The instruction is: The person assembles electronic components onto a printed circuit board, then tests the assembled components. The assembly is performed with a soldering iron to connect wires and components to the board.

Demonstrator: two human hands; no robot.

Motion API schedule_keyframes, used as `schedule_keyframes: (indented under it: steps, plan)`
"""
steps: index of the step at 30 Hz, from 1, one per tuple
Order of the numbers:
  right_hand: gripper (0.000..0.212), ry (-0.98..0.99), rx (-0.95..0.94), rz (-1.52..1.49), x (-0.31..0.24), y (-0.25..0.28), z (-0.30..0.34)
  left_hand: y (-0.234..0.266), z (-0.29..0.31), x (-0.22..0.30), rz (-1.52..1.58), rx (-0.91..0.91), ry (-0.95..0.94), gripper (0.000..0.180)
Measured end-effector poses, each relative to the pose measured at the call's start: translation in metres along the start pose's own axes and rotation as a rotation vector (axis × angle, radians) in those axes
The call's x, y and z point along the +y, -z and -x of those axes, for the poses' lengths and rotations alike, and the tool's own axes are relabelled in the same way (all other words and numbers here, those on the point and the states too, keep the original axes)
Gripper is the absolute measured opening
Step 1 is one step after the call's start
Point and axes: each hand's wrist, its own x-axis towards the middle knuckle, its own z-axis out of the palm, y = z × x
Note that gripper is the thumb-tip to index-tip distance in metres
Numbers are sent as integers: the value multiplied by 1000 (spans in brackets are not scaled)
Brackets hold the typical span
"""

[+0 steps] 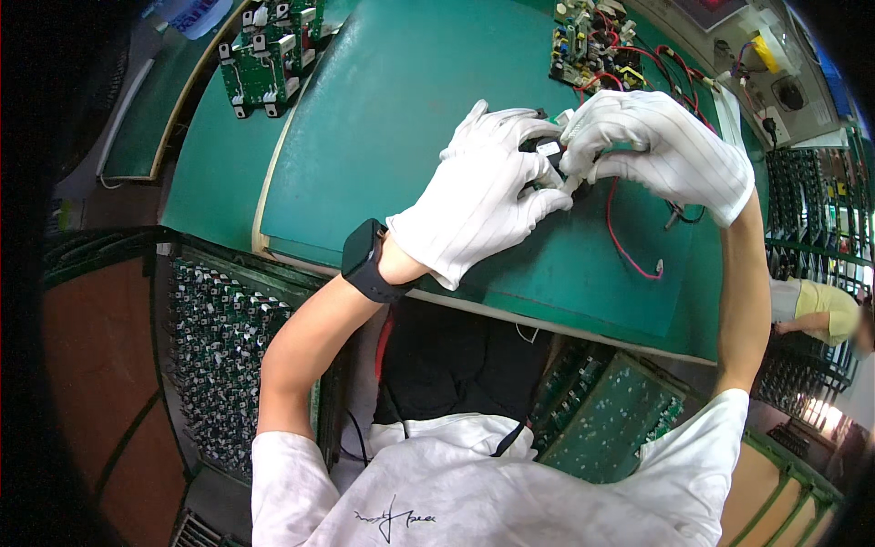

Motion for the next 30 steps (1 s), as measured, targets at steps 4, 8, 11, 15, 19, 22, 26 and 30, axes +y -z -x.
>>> schedule_keyframes:
  steps: [4, 8, 11, 15, 19, 22, 26, 30]
  plan:
    - [20, -29, -15, 26, 0, 2, 1, -1, -1, -1, -1, -1, 1, 26]
    - [19, 63, 19, 68, 0, 1, -3, -1, -1, -1, -5, 7, -6, 27]
    - [17, 36, -29, 106, -9, 8, -8, -2, 0, -1, -11, 22, -2, 27]
    - [16, 29, 4, 124, -3, 5, -6, -3, 1, -3, -5, 29, -13, 28]
    - [18, -75, -43, 55, -7, 6, -4, -4, 1, -5, 33, 31, -11, 28]
    - [19, -75, -42, 44, -3, 5, -1, -5, 1, -4, 36, 40, -17, 27]
    - [16, 37, 21, 39, 2, -1, -6, -3, 1, -5, 69, 8, 11, 25]
    - [16, 48, 22, -17, 2, 0, -4, -3, -1, -3, 58, 3, 1, 25]
